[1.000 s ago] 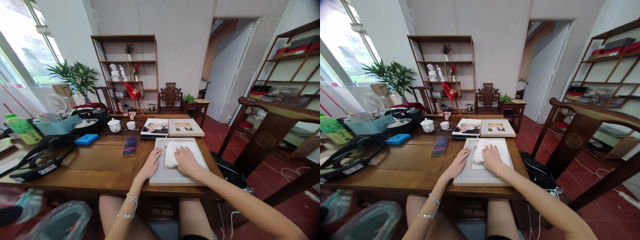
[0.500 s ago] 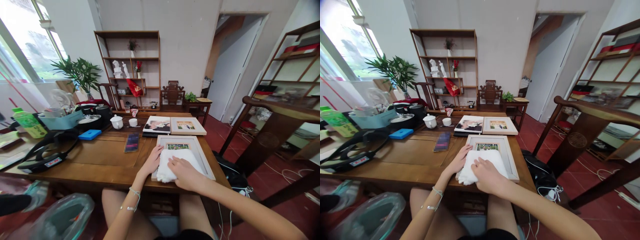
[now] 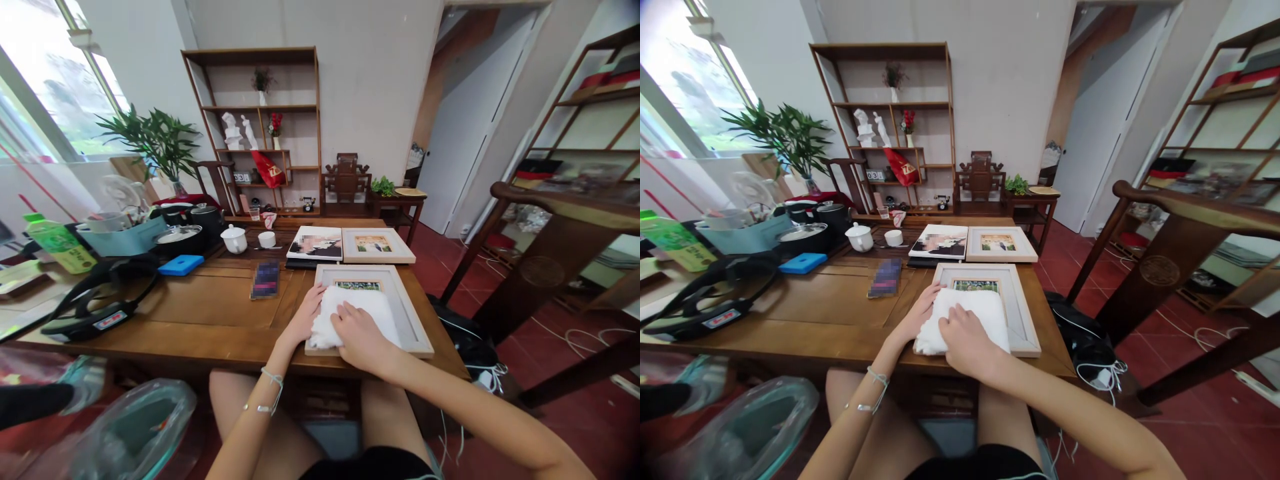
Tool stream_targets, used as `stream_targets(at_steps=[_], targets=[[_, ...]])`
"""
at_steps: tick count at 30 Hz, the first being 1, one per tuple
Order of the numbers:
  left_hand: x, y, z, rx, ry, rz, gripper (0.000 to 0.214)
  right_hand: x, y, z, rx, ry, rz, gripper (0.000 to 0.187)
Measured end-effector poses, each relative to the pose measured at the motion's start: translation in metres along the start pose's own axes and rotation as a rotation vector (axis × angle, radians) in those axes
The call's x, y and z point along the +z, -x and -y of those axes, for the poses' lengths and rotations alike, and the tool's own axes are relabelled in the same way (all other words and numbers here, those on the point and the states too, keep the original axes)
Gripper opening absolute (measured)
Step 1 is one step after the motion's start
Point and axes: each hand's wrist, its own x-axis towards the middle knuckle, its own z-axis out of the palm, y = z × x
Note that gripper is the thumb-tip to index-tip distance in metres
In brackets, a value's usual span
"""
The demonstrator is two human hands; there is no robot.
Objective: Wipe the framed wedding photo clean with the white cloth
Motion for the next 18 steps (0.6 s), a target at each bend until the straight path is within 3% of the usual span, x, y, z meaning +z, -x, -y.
stream_targets(at_steps=[4, 7, 13, 18], targets=[[0.0, -0.001, -0.005, -0.055, -0.027, 0.027, 0.039, -0.003, 0.025, -0.018, -0.201, -0.096, 0.001, 0.04], [0.001, 0.0, -0.003, -0.063, -0.053, 0.014, 0.04, -0.009, 0.025, -0.043, -0.192, -0.119, 0.05, 0.043], [0.0, 0.002, -0.003, -0.077, -0.116, 0.056, 0.045, -0.018, -0.016, -0.076, 0.08, 0.005, 0.046, 0.048], [-0.002, 0.001, -0.004, -0.067, -0.153, 0.075, 0.048, -0.026, -0.061, -0.07, 0.062, -0.048, -0.113, 0.041]])
